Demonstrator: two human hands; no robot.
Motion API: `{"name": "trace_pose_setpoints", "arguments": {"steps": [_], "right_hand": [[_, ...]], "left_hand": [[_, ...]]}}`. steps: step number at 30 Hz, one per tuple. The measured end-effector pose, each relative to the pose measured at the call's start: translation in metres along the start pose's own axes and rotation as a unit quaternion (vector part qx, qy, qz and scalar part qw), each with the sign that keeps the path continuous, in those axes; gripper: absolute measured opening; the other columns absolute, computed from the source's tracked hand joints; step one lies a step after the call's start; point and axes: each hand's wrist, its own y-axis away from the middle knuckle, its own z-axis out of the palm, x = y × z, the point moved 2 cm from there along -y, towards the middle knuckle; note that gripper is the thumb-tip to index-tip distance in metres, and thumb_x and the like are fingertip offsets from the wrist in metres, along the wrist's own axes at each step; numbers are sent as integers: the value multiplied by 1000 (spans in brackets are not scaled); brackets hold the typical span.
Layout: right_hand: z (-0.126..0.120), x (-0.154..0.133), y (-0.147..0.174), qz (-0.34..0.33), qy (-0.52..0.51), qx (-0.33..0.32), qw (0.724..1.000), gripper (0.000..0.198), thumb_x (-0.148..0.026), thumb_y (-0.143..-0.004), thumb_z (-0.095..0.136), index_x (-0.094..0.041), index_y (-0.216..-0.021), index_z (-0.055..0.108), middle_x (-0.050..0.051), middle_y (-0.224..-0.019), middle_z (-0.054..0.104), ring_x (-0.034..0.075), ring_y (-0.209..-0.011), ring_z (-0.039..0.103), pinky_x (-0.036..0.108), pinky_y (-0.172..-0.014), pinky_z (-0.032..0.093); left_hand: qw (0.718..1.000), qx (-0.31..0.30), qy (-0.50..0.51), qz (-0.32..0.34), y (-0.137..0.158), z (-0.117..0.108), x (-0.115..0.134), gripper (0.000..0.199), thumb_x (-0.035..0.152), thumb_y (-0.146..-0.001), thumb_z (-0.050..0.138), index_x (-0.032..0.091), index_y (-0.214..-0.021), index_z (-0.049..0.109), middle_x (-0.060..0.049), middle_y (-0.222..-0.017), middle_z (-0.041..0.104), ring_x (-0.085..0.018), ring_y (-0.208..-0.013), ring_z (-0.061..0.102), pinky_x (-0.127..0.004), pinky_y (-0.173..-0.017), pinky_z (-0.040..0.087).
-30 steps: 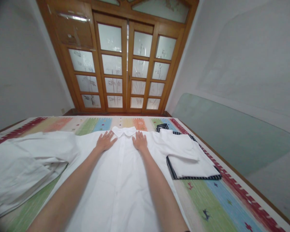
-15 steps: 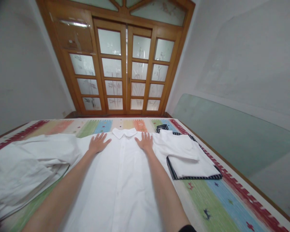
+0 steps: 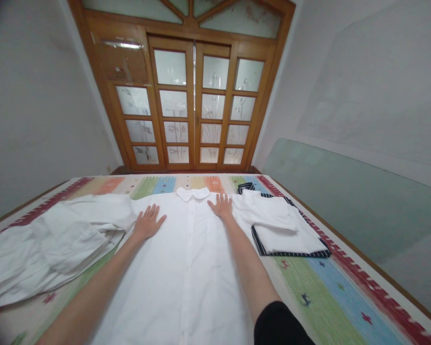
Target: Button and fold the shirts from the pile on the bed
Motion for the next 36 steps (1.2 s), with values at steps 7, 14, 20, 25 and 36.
{"name": "trace_pose_setpoints", "arguments": {"steps": [7,14,20,25,36], "right_hand": [[-10,-42,36,-68,-23,23,997,45,-33,-98,31,-14,-133,54,16,-143,48,28,-132,40,41,-105,30],[-6,-94,70,-84,-77,73,991,42,-45,-90,51,-12,-112,61,18,-117,62,29,-111,54,35,-89,42],[2,-94,69,-76,-110,87,987,24,-23,-91,45,-12,-101,64,15,-106,67,23,-100,60,29,-83,41],[10,-87,66,-80,-157,130,976,22,-20,-90,44,-14,-93,65,10,-96,69,19,-92,59,26,-79,39],[17,-81,58,-98,-210,141,962,20,-21,-93,44,-17,-92,64,6,-98,70,17,-93,59,24,-79,36]], "left_hand": [[999,-4,-6,-33,14,-7,5,67,52,-95,26,12,-148,35,-16,-155,28,-32,-145,22,-51,-116,20],[999,27,3,-17,17,-10,6,58,41,-95,31,8,-140,44,-17,-150,39,-32,-142,28,-48,-115,23],[996,76,15,35,21,-21,19,34,18,-91,37,12,-109,65,-16,-117,66,-27,-121,51,-40,-105,35],[989,61,97,96,16,-22,60,29,20,-92,42,21,-108,67,-9,-112,65,-23,-110,54,-34,-93,41],[984,44,163,58,-12,-11,119,27,25,-92,48,20,-106,70,-11,-108,63,-24,-108,56,-34,-89,42]]}}
